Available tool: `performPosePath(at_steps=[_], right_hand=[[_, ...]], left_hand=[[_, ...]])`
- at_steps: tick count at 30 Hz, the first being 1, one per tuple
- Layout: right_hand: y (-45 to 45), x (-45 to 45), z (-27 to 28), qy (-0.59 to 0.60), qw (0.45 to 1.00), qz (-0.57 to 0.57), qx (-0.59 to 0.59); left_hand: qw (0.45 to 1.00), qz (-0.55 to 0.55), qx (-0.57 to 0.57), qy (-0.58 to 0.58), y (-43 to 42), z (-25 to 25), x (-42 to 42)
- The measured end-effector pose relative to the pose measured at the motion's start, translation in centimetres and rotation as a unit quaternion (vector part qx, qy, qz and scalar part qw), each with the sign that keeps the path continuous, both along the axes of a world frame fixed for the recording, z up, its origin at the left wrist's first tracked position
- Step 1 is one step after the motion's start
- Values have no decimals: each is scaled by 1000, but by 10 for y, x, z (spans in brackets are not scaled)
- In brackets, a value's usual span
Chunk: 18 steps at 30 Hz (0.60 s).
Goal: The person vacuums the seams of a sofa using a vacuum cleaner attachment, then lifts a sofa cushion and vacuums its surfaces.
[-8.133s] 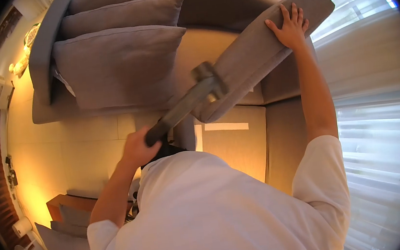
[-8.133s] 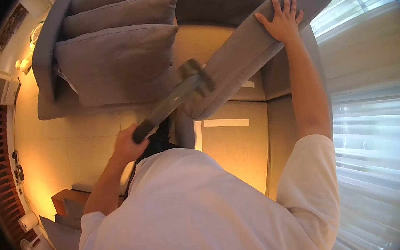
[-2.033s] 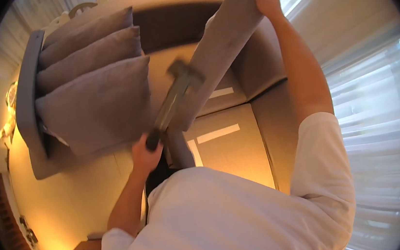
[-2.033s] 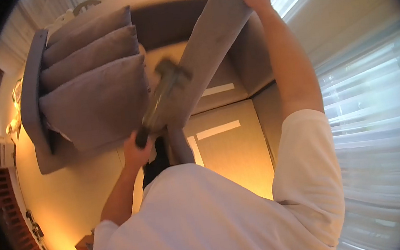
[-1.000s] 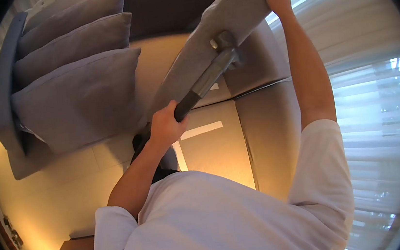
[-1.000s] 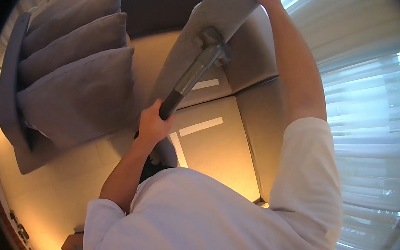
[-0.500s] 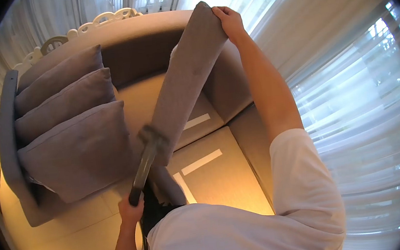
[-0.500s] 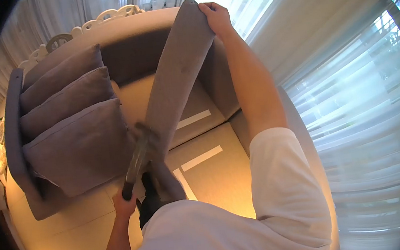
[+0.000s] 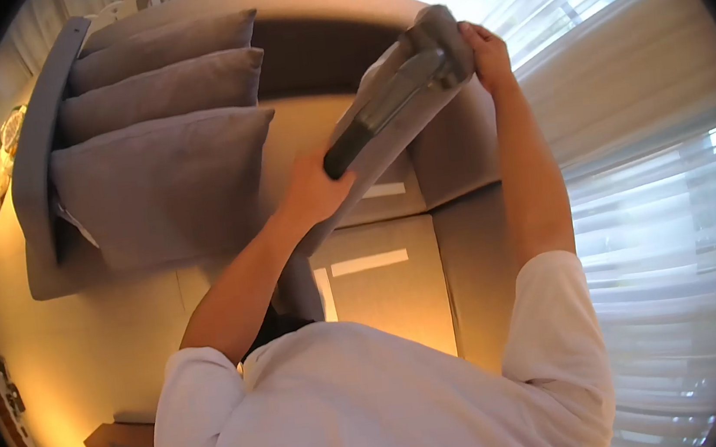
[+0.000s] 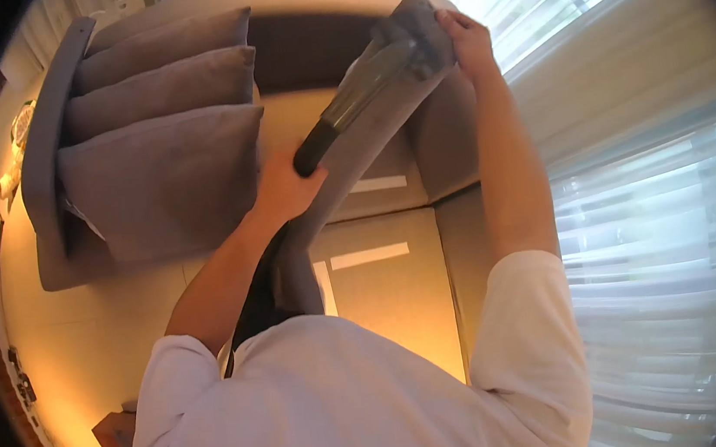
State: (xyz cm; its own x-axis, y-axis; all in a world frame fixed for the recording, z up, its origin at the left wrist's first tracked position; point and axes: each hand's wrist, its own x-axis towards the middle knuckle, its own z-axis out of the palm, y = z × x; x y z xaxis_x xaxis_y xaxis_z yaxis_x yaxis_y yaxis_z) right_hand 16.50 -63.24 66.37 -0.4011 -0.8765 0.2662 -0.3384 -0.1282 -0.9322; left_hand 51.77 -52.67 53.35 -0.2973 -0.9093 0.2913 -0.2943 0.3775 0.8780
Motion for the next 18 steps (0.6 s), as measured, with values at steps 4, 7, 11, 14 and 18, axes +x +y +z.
performPosePath(at_steps=[4, 7, 11, 14, 18], right_hand=[[-7, -21, -2, -33, 999, 0, -12], [-10, -30, -2, -34, 999, -7, -25], [-20, -46, -6, -12, 999, -29, -30], [-10, -50, -5, -38, 998, -36, -25], [-12, -53, 4, -5, 998, -45, -33]], left_hand=[[989, -7, 121, -84, 50, -96, 56], [987, 24, 113, -113, 92, -203, 108], [942, 2, 232, -243, 126, -284, 194], [922, 13, 260, -286, 152, -318, 242], [913, -16, 273, -304, 150, -276, 248]])
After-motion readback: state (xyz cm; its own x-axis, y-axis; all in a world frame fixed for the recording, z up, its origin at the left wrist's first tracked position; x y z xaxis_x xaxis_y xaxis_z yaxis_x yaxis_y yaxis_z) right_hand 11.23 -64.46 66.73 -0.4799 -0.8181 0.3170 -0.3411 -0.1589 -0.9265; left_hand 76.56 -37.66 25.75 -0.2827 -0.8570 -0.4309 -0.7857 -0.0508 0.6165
